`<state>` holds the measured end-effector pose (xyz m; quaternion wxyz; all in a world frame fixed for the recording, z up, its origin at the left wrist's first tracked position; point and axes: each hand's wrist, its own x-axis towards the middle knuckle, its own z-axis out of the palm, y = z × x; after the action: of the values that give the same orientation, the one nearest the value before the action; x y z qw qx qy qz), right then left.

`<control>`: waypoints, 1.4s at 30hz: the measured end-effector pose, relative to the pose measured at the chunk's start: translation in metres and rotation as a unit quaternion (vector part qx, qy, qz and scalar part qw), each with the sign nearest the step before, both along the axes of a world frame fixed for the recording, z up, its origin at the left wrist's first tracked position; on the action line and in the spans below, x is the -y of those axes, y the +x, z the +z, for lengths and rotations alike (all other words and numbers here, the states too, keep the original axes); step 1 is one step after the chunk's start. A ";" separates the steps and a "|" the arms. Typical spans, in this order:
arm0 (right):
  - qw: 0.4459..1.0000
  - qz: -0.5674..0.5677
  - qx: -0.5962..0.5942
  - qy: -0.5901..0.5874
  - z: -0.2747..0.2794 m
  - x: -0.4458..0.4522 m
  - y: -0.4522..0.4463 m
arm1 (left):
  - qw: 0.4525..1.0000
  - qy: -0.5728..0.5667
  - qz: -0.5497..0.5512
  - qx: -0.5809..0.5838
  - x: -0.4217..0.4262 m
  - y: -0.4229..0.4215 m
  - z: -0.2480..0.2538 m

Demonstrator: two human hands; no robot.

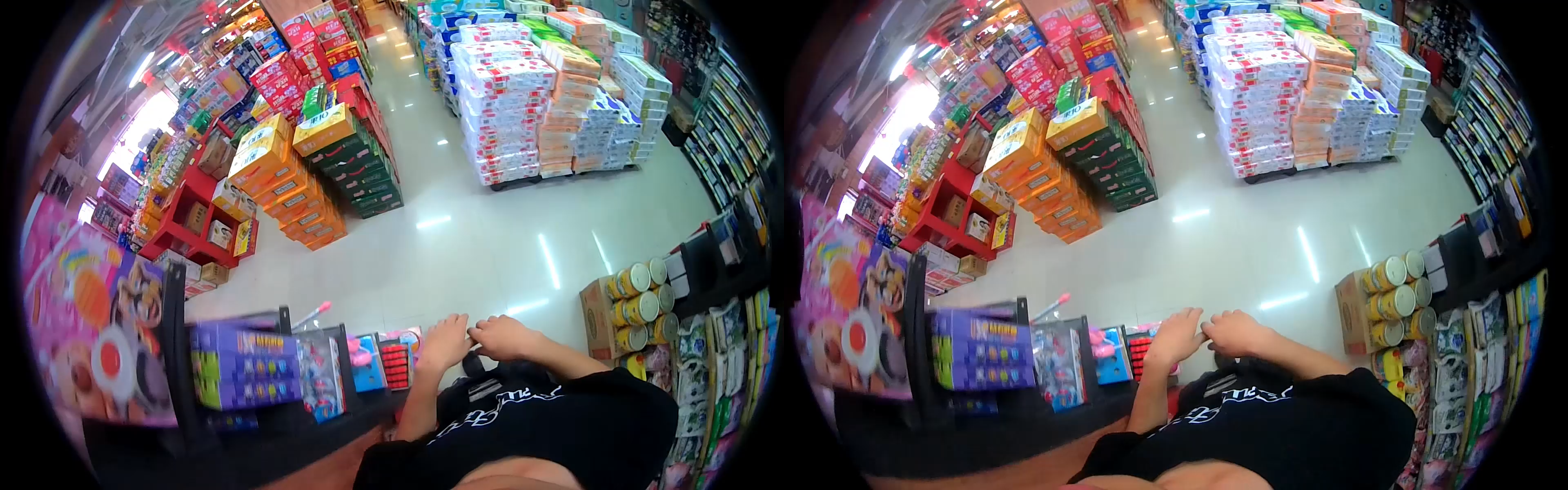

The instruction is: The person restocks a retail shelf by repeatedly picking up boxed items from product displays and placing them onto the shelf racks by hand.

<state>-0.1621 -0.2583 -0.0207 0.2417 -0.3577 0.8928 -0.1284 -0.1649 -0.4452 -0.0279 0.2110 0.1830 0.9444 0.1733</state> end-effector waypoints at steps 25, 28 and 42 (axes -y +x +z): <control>0.975 0.013 -0.028 -0.222 -0.013 -0.022 -0.680 | 0.993 -0.006 0.121 -0.008 0.031 -0.601 -0.042; 0.986 0.016 0.002 -0.167 -0.023 -0.005 -0.735 | 0.987 -0.027 0.142 0.073 0.050 -0.651 -0.061; 0.992 0.041 0.073 0.090 -0.042 0.124 -1.068 | 0.971 -0.019 0.236 -0.011 0.211 -1.027 -0.030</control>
<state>-1.2305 -0.3825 -0.0623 0.3422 -0.3609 0.8653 -0.0628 -1.1920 -0.6559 -0.0577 0.1570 -0.0476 0.9664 0.1980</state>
